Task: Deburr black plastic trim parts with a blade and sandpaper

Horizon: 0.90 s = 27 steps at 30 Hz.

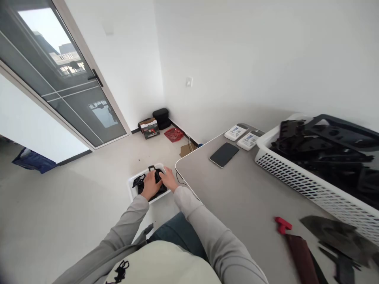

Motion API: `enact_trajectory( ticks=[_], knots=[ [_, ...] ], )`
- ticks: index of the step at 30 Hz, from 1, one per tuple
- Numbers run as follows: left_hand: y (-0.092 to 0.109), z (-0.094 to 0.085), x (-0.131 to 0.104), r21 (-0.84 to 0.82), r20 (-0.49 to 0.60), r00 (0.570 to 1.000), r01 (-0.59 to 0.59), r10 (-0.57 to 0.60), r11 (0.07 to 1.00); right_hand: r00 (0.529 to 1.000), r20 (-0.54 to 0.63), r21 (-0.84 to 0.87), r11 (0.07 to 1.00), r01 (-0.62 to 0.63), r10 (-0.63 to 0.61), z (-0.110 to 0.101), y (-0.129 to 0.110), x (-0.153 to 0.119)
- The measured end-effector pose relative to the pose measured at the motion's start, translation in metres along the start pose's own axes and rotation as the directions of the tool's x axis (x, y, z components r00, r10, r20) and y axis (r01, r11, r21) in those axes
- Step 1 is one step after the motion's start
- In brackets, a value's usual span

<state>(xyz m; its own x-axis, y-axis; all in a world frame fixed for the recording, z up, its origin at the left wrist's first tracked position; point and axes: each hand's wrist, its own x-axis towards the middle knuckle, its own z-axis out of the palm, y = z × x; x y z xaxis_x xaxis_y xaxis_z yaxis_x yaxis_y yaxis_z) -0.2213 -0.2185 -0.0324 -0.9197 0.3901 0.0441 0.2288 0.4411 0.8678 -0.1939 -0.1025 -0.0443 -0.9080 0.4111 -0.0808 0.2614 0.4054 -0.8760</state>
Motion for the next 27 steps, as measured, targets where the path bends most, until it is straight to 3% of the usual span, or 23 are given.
enact_trajectory(
  ticks=[6,11,13,16,19,23,27],
  knots=[
    [0.010,0.028,-0.020,-0.144,0.198,0.976,-0.059,0.087,0.988,0.994,0.065,0.243,0.965,-0.097,0.083,-0.021,0.018,-0.031],
    [0.042,0.055,-0.040,-0.190,0.265,0.946,-0.141,0.189,0.972,0.993,-0.031,0.412,0.907,-0.090,0.112,-0.057,0.026,-0.064],
    [0.058,0.063,-0.046,-0.220,0.309,0.914,-0.201,0.264,0.955,0.988,-0.104,0.457,0.888,-0.057,0.117,-0.075,0.027,-0.080],
    [0.087,0.078,-0.054,-0.306,0.380,0.849,-0.259,0.367,0.916,0.964,-0.234,0.485,0.874,0.000,0.130,-0.106,0.027,-0.108],
    [0.119,0.099,-0.064,-0.405,0.472,0.755,-0.273,0.455,0.873,0.908,-0.393,0.454,0.889,0.055,0.145,-0.141,0.028,-0.138],
    [0.165,0.142,-0.084,-0.509,0.542,0.605,-0.317,0.584,0.801,0.776,-0.611,0.336,0.939,0.077,0.155,-0.194,0.036,-0.182],
    [0.220,0.195,-0.104,-0.633,0.522,0.436,-0.378,0.733,0.676,0.600,-0.784,0.179,0.983,-0.029,0.160,-0.260,0.052,-0.223]
  ],
)
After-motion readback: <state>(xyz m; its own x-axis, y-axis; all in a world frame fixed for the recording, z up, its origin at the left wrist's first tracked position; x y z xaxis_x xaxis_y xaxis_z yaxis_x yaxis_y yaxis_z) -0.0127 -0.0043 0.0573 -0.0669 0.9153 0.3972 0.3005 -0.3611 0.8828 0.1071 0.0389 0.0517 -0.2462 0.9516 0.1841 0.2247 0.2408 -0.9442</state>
